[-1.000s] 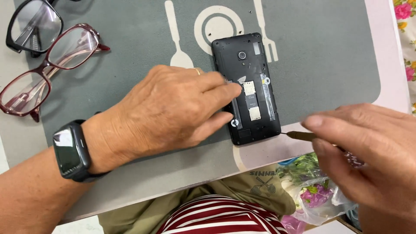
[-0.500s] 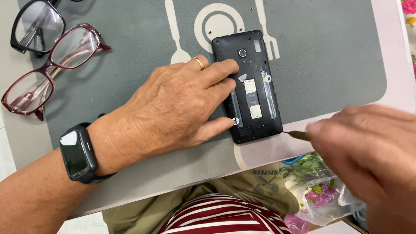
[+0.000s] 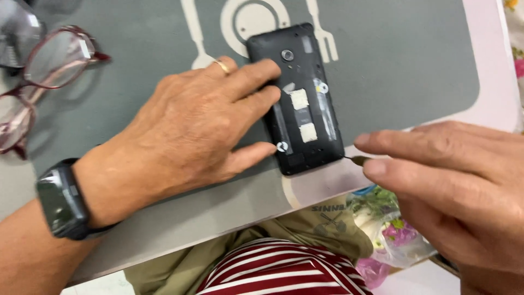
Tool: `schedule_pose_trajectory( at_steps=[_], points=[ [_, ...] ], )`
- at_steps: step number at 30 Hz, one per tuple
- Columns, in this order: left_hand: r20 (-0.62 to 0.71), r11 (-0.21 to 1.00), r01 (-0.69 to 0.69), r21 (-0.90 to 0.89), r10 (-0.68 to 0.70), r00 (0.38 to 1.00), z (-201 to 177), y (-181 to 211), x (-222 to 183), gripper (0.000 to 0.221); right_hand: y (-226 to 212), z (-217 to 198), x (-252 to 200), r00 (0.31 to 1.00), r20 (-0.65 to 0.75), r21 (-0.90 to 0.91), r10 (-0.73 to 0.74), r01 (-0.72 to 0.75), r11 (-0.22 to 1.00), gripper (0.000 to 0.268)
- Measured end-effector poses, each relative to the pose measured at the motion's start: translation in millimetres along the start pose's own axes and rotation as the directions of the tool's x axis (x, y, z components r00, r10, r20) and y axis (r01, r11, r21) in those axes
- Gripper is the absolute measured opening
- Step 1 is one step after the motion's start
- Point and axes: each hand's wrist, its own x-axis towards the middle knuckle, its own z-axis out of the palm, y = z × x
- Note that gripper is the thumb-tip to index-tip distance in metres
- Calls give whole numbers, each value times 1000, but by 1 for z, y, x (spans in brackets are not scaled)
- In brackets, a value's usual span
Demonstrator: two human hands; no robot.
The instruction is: Using a precision screwdriver to remove small screws from the internal frame of a mobile phone during disassembly.
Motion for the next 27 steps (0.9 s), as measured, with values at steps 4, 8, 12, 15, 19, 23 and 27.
schedule_pose_trajectory(
  at_steps=[4, 8, 12, 15, 19, 23, 27],
  points=[
    [-16, 999, -27, 25, 27, 999, -9, 5, 2, 70, -2, -4, 0, 999, 36, -41, -2, 4, 999, 33],
    [18, 990, -95, 101, 93, 995, -7, 8, 4, 79, -1, -3, 3, 998, -31, -92, 63, -66, 994, 28],
    [-3, 981, -186, 53, 187, 982, -5, 14, 6, 81, 2, -2, 3, 999, -19, -50, -42, 41, 998, 29],
    [5, 972, -224, 69, 225, 974, 1, 19, 7, 76, 1, 1, 1, 999, -49, -76, 0, -4, 997, 24],
    [-28, 967, -244, 71, 247, 969, 4, 23, 6, 70, -1, 3, -1, 994, -95, -113, 55, -66, 991, 22],
    [-1, 972, -218, 83, 219, 976, 2, 24, 6, 68, -6, -1, 6, 994, -56, -50, 89, -92, 995, 25],
    [-27, 970, -223, 95, 227, 974, 1, 24, 7, 65, -4, -4, 5, 1000, 28, 105, -9, 6, 994, 30]
  ],
)
